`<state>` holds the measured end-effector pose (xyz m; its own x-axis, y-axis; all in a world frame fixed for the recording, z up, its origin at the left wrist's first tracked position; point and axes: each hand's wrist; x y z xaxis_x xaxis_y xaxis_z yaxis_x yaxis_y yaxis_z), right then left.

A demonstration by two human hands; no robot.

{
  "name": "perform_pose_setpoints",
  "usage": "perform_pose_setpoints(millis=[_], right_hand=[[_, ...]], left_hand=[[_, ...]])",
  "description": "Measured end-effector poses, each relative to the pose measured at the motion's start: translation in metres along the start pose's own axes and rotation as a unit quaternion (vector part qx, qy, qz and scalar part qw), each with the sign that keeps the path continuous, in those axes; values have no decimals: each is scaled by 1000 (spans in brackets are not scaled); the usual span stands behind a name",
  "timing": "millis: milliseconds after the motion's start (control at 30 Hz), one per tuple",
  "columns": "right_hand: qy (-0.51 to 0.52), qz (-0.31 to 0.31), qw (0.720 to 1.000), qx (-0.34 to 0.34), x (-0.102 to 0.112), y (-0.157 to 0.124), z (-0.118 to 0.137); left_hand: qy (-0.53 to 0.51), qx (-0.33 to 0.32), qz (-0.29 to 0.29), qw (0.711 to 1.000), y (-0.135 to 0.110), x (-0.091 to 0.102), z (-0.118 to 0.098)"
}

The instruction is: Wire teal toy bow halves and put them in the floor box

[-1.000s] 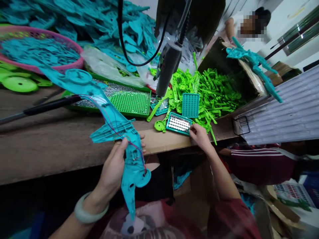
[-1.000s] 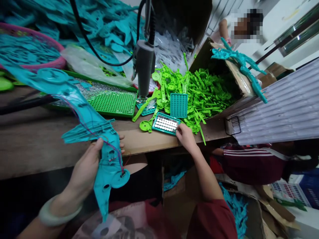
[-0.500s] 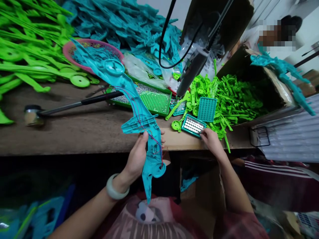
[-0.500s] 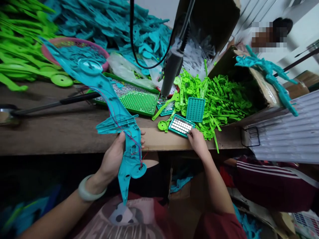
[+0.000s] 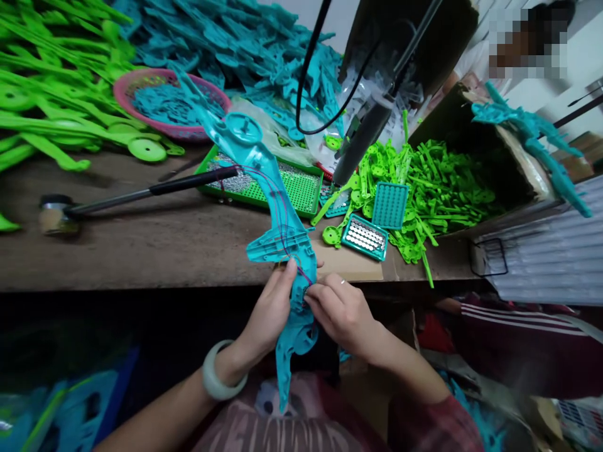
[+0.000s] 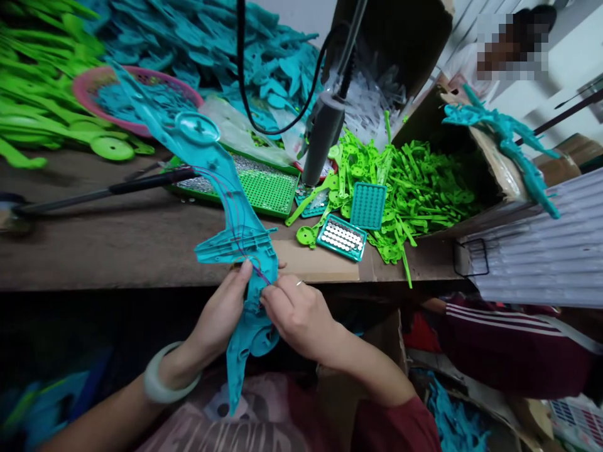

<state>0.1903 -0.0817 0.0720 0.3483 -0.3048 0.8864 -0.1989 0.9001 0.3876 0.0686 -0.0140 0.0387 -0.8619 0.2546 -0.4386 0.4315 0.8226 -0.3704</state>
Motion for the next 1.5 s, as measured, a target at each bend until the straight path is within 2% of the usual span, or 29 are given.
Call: perform_pose_setpoints(millis=[133, 300, 567, 667, 733, 767, 867, 933, 1033, 1100, 1200, 1400, 1500], right_hand=[[30, 28, 999, -12, 9, -10, -1], [104, -66, 989, -78, 17, -17, 8], [23, -111, 992, -63, -9, -18, 17], [3, -123, 991, -46, -8, -25, 16], [7, -146, 987, -69, 1, -30, 1], [5, -168, 980, -107, 8, -31, -13], [-32, -211, 933, -290, 26, -38, -77], [-39, -152, 913, -377, 31, -44, -122], [-24, -92, 909, -406, 23, -53, -167], [-15, -81, 907, -414, 13, -57, -177], [0, -70, 900, -429, 4, -61, -177], [35, -52, 895, -442, 9, -63, -182], [38, -60, 901, -428, 15, -56, -170]], left_hand=[[1, -4, 15, 1000, -1, 1, 2], [-31, 48, 34, 998, -3, -4, -2], [0, 4, 22, 1000, -6, -6, -1], [-3, 10, 16, 1000, -6, -6, 0], [-24, 47, 7, 999, -6, -7, -2], [-38, 71, 4, 997, -6, -8, -3], [-79, 125, -7, 989, -6, -11, -7], [-98, 138, -11, 986, -6, -12, -9], [-114, 139, -3, 984, -7, -12, -7], [-115, 129, 8, 985, -7, -10, -5], [-105, 126, 14, 986, -5, -7, -2], [-78, 104, 15, 991, 1, -5, 2], [-74, 97, 18, 992, -1, -3, 2]])
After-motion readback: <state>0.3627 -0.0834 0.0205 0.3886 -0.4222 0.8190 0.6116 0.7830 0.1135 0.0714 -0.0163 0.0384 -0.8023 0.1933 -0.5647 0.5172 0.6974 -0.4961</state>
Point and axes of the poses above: each hand's wrist, its own y-axis towards the middle knuckle, its own x-axis out of the back of the hand, z = x × y, and after that the axes turned 4 degrees about -y, right-handed
